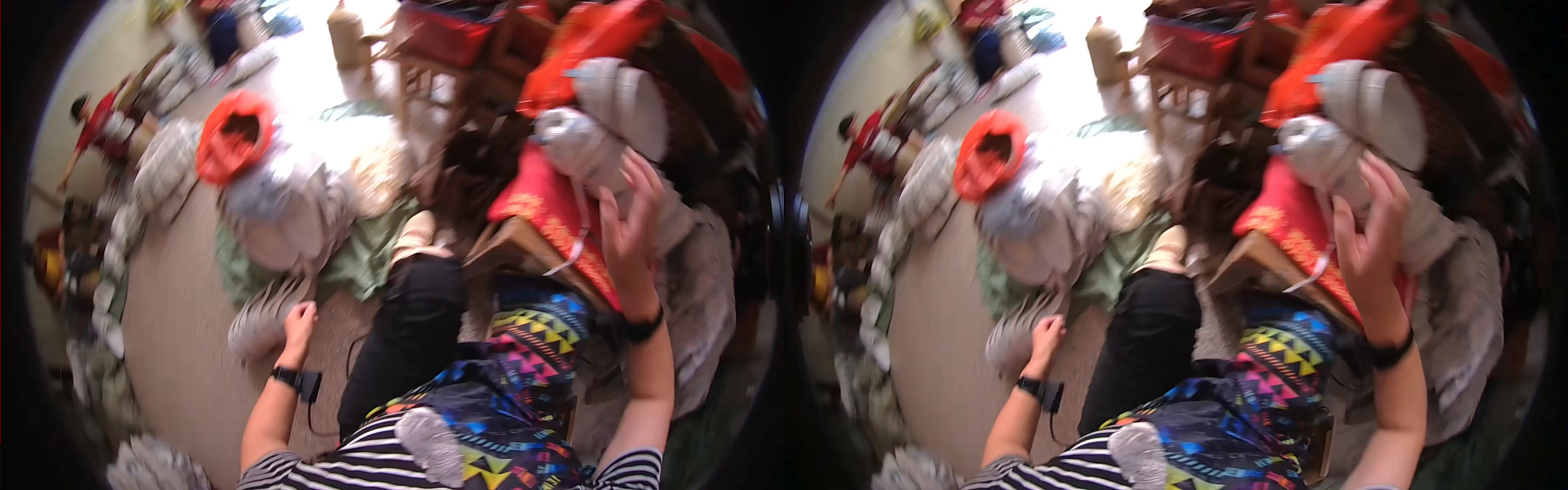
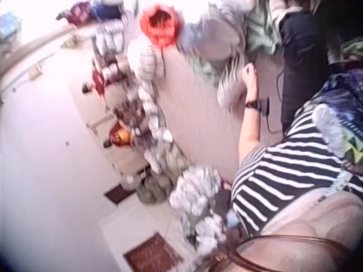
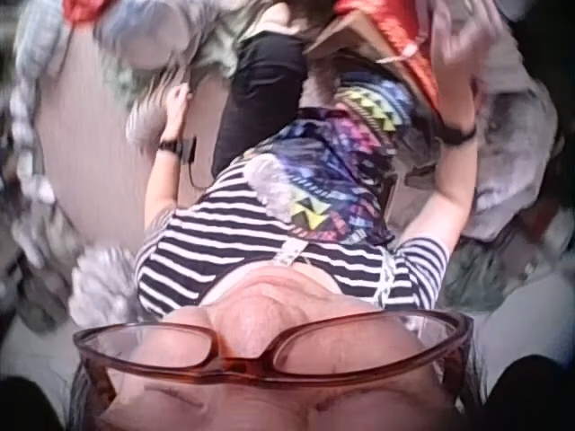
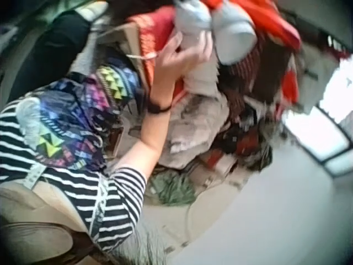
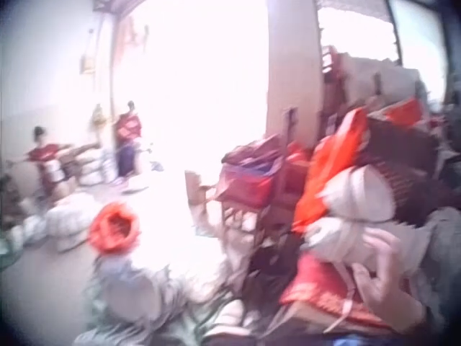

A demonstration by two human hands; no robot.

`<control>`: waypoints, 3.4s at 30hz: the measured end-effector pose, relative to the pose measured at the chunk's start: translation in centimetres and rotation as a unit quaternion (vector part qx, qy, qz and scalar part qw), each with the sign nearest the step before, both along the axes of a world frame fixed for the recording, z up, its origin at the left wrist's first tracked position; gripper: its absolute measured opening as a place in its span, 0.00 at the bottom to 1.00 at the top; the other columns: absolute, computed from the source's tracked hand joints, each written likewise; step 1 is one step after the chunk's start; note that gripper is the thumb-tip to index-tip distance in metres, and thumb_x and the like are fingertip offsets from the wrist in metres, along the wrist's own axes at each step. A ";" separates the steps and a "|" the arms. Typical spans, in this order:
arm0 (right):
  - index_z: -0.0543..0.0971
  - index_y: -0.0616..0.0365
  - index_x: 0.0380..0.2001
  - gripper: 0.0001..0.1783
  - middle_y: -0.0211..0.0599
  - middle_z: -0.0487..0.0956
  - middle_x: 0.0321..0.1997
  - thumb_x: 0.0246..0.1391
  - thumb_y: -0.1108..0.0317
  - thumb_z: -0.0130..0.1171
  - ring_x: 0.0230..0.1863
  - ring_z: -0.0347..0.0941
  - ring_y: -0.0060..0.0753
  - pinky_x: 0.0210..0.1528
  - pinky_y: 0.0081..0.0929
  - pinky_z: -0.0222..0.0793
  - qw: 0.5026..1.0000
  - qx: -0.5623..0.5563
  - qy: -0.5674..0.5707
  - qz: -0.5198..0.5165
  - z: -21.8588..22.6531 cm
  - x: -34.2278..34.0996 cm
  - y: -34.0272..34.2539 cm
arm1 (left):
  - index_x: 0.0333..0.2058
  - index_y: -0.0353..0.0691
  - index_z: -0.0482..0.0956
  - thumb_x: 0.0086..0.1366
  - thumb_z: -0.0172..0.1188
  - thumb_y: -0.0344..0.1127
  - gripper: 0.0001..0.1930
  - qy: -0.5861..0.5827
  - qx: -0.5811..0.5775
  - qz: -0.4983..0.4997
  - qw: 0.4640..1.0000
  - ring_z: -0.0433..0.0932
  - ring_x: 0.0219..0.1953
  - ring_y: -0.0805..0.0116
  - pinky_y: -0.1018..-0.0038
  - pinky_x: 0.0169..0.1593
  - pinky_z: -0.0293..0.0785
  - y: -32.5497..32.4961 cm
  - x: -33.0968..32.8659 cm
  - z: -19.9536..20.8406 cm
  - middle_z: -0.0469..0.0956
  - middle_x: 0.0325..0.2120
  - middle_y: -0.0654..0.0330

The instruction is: The recorder is lacing a white sneaker, threading the light-blue laces through the eyelets and pulling them tight.

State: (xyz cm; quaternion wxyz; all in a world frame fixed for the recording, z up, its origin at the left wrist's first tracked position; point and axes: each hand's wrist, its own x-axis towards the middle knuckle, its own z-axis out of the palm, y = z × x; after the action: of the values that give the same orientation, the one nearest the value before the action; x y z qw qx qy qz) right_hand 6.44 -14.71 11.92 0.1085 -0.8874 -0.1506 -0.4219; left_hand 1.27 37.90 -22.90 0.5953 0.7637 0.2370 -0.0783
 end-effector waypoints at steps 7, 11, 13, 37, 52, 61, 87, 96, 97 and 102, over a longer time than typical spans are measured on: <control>0.71 0.56 0.52 0.30 0.49 0.72 0.54 0.50 0.55 0.67 0.53 0.69 0.53 0.54 0.49 0.68 0.777 -0.116 -0.363 0.501 -4.1 -10.2 5.9 | 0.43 0.34 0.79 0.58 0.65 0.43 0.19 0.053 0.230 0.090 0.967 0.77 0.45 0.55 0.63 0.50 0.74 3.5 -5.4 -6.1 0.78 0.40 0.47; 0.61 0.68 0.58 0.37 0.47 0.62 0.61 0.46 0.73 0.66 0.63 0.59 0.40 0.50 0.38 0.75 0.843 -0.087 -0.269 0.458 0.5 -11.3 12.8 | 0.54 0.37 0.70 0.56 0.66 0.43 0.29 0.055 0.369 0.103 0.922 0.66 0.57 0.45 0.56 0.60 0.64 2.0 -4.0 -6.3 0.67 0.53 0.43; 0.58 0.72 0.60 0.40 0.46 0.59 0.63 0.45 0.79 0.66 0.66 0.56 0.36 0.48 0.35 0.77 0.856 -0.098 -0.235 0.449 0.7 -11.2 16.6 | 0.56 0.39 0.68 0.56 0.65 0.44 0.31 -0.020 0.459 0.076 0.885 0.58 0.61 0.41 0.48 0.63 0.56 2.6 -3.9 -6.0 0.62 0.57 0.43; 0.65 0.58 0.56 0.31 0.38 0.64 0.57 0.48 0.83 0.60 0.59 0.61 0.36 0.43 0.28 0.76 0.740 -0.031 -0.444 0.505 2.1 -13.0 19.6 | 0.33 0.29 0.78 0.54 0.51 0.29 0.11 -0.089 0.441 -0.078 0.890 0.72 0.39 0.38 0.53 0.44 0.70 8.8 -0.3 -4.6 0.75 0.35 0.42; 0.68 0.61 0.49 0.24 0.31 0.59 0.61 0.47 0.83 0.62 0.63 0.59 0.30 0.56 0.28 0.70 0.713 0.046 -0.506 0.483 4.9 -19.4 19.8 | 0.50 0.31 0.73 0.65 0.49 0.30 0.16 -0.198 -0.366 -0.055 0.908 0.79 0.41 0.68 0.73 0.46 0.75 -7.6 0.4 23.7 0.79 0.40 0.56; 0.72 0.55 0.49 0.24 0.45 0.74 0.53 0.51 0.60 0.66 0.61 0.64 0.51 0.59 0.49 0.66 0.836 -0.134 -0.432 0.312 3.0 -21.3 12.2 | 0.50 0.29 0.74 0.66 0.50 0.30 0.16 -0.174 -0.321 -0.329 0.871 0.81 0.37 0.70 0.75 0.41 0.79 -16.3 -1.4 35.0 0.80 0.39 0.57; 0.74 0.66 0.49 0.27 0.38 0.80 0.41 0.58 0.53 0.63 0.40 0.78 0.31 0.45 0.31 0.75 0.500 0.770 0.397 0.003 -10.5 -22.9 -4.3 | 0.64 0.36 0.61 0.63 0.64 0.41 0.34 -0.409 -0.064 -0.550 0.725 0.63 0.61 0.57 0.65 0.64 0.59 -38.9 -1.8 23.3 0.65 0.56 0.47; 0.72 0.60 0.55 0.24 0.39 0.79 0.40 0.64 0.55 0.55 0.37 0.74 0.31 0.44 0.29 0.72 0.824 0.494 0.245 -0.130 -16.0 -24.0 -4.7 | 0.63 0.35 0.59 0.62 0.63 0.41 0.35 -0.416 -0.041 -0.551 0.722 0.60 0.63 0.51 0.64 0.66 0.56 -42.2 -2.2 18.1 0.61 0.58 0.45; 0.74 0.61 0.53 0.23 0.37 0.79 0.39 0.64 0.55 0.55 0.36 0.74 0.28 0.44 0.27 0.72 0.781 0.551 0.274 -0.103 -15.8 -24.7 -5.1 | 0.62 0.34 0.60 0.61 0.65 0.42 0.35 -0.452 -0.043 -0.536 0.711 0.61 0.62 0.48 0.62 0.66 0.57 -42.4 -2.0 17.4 0.62 0.57 0.44; 0.77 0.58 0.46 0.18 0.34 0.80 0.39 0.64 0.55 0.53 0.37 0.76 0.25 0.40 0.24 0.73 0.574 0.700 0.378 -0.193 -19.4 -32.1 -9.6 | 0.63 0.35 0.60 0.63 0.64 0.40 0.34 -0.387 -0.106 -0.539 0.740 0.61 0.62 0.53 0.63 0.65 0.57 -42.1 -1.4 17.2 0.63 0.57 0.46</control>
State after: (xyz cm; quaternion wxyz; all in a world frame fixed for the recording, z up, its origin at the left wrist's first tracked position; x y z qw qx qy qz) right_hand -25.63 -24.28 -7.46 0.6594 -0.6219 0.4211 -0.0335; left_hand -0.13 -4.18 -5.67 0.5712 0.6605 -0.4751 -0.1084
